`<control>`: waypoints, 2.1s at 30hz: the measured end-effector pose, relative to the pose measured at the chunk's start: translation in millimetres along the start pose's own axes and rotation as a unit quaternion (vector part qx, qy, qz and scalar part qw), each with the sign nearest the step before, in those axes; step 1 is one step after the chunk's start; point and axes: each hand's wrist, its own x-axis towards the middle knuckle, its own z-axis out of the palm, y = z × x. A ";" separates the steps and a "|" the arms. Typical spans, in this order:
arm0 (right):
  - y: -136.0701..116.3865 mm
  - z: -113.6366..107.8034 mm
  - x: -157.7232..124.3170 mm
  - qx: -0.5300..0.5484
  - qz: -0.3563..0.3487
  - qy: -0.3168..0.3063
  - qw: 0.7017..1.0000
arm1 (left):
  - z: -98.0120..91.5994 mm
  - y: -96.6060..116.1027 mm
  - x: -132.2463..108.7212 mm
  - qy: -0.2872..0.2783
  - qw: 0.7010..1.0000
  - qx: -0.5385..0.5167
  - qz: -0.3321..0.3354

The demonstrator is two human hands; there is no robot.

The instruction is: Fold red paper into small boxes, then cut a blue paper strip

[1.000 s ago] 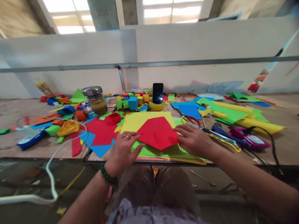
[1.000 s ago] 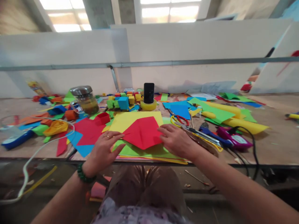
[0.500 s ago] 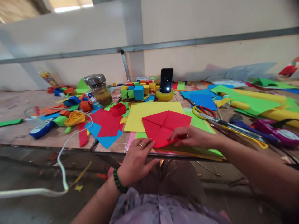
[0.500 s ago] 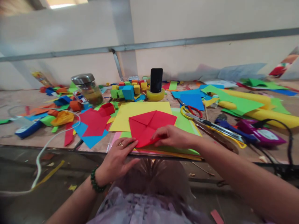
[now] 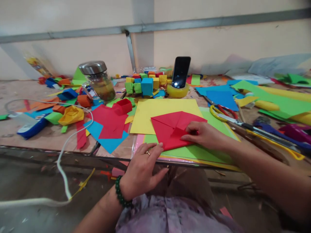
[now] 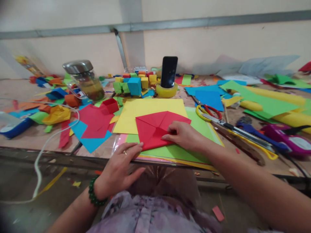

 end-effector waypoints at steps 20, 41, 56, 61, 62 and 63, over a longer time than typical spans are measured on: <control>1.9 8.9 -8.2 0.014 -0.005 0.054 0.998 | -0.9 2.8 -1.7 -0.020 0.997 0.066 0.046; -1.6 9.4 -8.0 0.017 0.016 0.066 0.998 | -0.7 4.3 0.7 -0.018 0.997 0.061 0.041; -1.9 9.6 -9.8 -0.053 0.045 0.078 0.994 | -3.3 6.8 4.3 -0.021 0.999 0.036 0.015; 0.2 9.6 -9.2 -0.055 0.049 0.073 0.995 | -5.6 8.0 5.1 -0.036 0.999 0.040 0.006; 0.5 9.8 -8.8 -0.053 0.048 0.072 0.995 | -6.3 8.4 5.9 -0.036 0.999 0.041 0.004; 0.9 10.1 -8.5 -0.054 0.048 0.071 0.995 | -7.2 8.7 7.3 -0.035 0.998 0.042 0.004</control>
